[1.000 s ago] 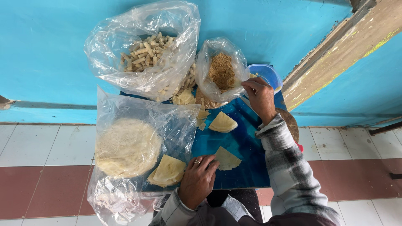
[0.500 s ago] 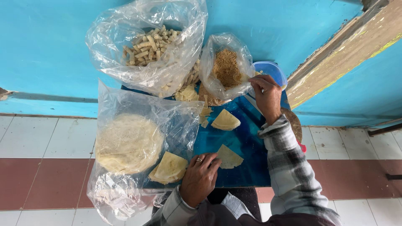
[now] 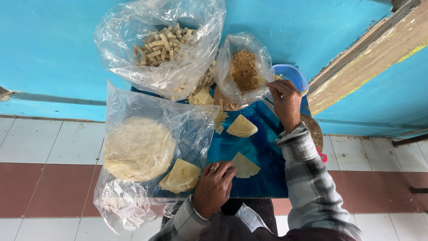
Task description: The person folds triangular pastry wrappers with a small filling by hand, pressing the edges together to seal each one, and stacks the finished folded pastries on the blue work table. They occasionally reach into a bag of brown sugar and reposition wrappers while working.
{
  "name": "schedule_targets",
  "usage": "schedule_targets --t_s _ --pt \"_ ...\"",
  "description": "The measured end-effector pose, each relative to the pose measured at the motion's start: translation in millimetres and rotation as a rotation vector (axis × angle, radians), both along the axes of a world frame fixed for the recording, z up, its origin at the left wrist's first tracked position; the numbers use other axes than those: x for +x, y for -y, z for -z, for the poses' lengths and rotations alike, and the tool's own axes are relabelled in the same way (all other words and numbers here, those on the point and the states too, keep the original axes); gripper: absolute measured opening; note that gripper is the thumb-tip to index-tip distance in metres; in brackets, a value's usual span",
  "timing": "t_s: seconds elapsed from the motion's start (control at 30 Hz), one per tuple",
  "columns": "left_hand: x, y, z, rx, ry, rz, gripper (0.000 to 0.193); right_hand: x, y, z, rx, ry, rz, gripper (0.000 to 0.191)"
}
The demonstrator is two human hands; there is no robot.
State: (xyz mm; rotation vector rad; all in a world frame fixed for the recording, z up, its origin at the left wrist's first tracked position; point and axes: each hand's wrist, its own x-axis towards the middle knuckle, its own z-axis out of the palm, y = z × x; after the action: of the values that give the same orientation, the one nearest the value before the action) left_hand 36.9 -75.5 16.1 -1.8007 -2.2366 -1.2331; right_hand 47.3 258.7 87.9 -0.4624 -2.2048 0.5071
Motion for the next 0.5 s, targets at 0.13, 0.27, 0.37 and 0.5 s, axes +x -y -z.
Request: schedule_targets --t_s 0.13,0.27,0.37,0.5 --pt "-1 0 -5 0.006 0.003 0.002 0.025 13 16 -15 -0.020 -0.026 -0.011 0.014" --pt "-2 3 -10 0.036 0.056 -0.004 0.026 59 50 -22 -0.056 0.077 -0.050 0.016" --pt "-3 1 -12 0.070 0.188 -0.017 0.024 100 82 -15 -0.199 0.162 -0.122 0.018" --pt "-4 -8 -14 0.112 0.308 -0.068 0.023 133 120 2 -0.293 0.241 -0.246 0.017"
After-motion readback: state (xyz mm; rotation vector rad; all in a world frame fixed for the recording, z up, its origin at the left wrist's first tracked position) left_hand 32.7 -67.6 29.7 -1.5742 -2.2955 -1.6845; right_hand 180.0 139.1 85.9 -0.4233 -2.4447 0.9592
